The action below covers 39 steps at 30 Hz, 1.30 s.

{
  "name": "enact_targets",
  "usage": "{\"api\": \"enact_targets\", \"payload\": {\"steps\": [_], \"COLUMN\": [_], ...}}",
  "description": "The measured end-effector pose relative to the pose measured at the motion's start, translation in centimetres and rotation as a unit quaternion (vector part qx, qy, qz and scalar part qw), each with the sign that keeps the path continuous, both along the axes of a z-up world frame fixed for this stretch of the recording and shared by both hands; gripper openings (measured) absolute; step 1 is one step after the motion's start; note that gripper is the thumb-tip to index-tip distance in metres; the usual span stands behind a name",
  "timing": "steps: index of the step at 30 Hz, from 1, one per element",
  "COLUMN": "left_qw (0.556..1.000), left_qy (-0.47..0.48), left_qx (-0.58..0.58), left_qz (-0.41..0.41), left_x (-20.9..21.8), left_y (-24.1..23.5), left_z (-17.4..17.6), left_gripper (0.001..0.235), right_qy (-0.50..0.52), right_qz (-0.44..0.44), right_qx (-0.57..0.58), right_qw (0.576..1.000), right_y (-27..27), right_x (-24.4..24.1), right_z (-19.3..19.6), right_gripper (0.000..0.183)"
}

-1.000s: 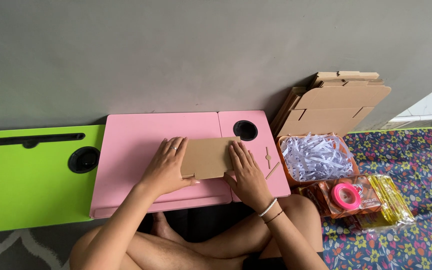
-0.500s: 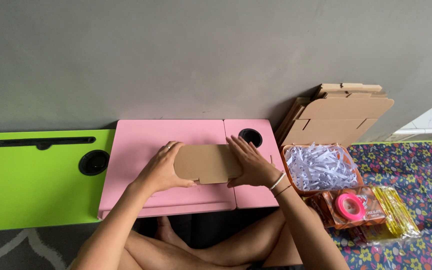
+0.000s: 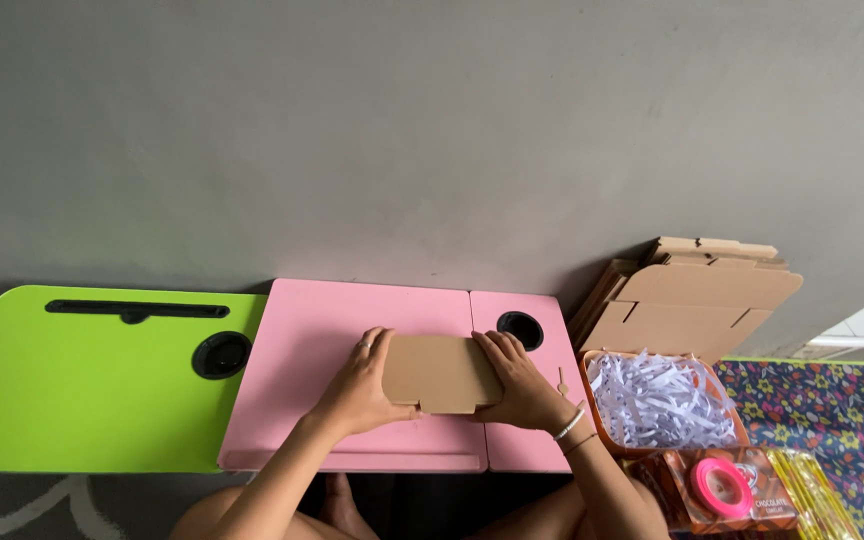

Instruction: Assembling a cardboard gift box by folding and tucking tabs.

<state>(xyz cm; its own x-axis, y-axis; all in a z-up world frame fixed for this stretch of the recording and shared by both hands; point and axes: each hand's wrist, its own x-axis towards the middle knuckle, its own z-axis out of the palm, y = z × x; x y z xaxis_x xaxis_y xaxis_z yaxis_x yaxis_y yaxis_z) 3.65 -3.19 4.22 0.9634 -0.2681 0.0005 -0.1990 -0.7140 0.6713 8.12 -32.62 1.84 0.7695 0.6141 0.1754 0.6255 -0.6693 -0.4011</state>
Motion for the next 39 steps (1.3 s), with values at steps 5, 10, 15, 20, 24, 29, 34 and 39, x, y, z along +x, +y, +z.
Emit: {"api": "enact_targets", "payload": {"steps": [5,10,15,20,24,29,34,39], "left_qw": [0.988,0.989,0.989,0.939,0.961,0.974,0.98,0.968], "left_qy": [-0.124,-0.136,-0.109,-0.265,-0.186,-0.125,-0.108,-0.193], "left_qx": [0.095,0.059,0.085,0.15,0.084,0.065,0.076,0.083], "left_qz": [0.005,-0.022,-0.056,-0.162,-0.185,-0.176,-0.147,-0.133], "left_x": [1.4,1.5,2.1,1.1,0.3,1.2,2.0,2.4], "left_y": [0.1,0.9,0.6,-2.5,-3.8,-3.6,-1.6,-0.3], "left_z": [-1.0,-2.2,-1.6,0.5,0.3,0.5,0.3,-0.8], "left_gripper": [0.116,0.125,0.151,0.145,0.122,0.113,0.128,0.132], "right_qy": [-0.032,-0.044,-0.039,-0.086,-0.063,-0.06,-0.078,-0.058], "right_qz": [-0.005,-0.01,-0.016,0.005,0.0,-0.004,-0.003,-0.004], "right_qx": [0.034,0.03,0.019,0.036,0.009,-0.01,-0.016,-0.022], "right_qw": [0.999,0.999,0.999,0.996,0.998,0.998,0.997,0.998], "right_y": [0.5,0.3,0.5,0.3,0.1,0.2,0.2,0.4], "right_x": [-0.7,-0.7,-0.6,-0.8,-0.3,-0.3,-0.4,-0.3], "right_z": [0.9,0.1,0.1,-0.3,-0.5,-0.3,-0.3,0.3], "right_gripper": [0.126,0.125,0.126,0.124,0.128,0.127,0.126,0.126]}}
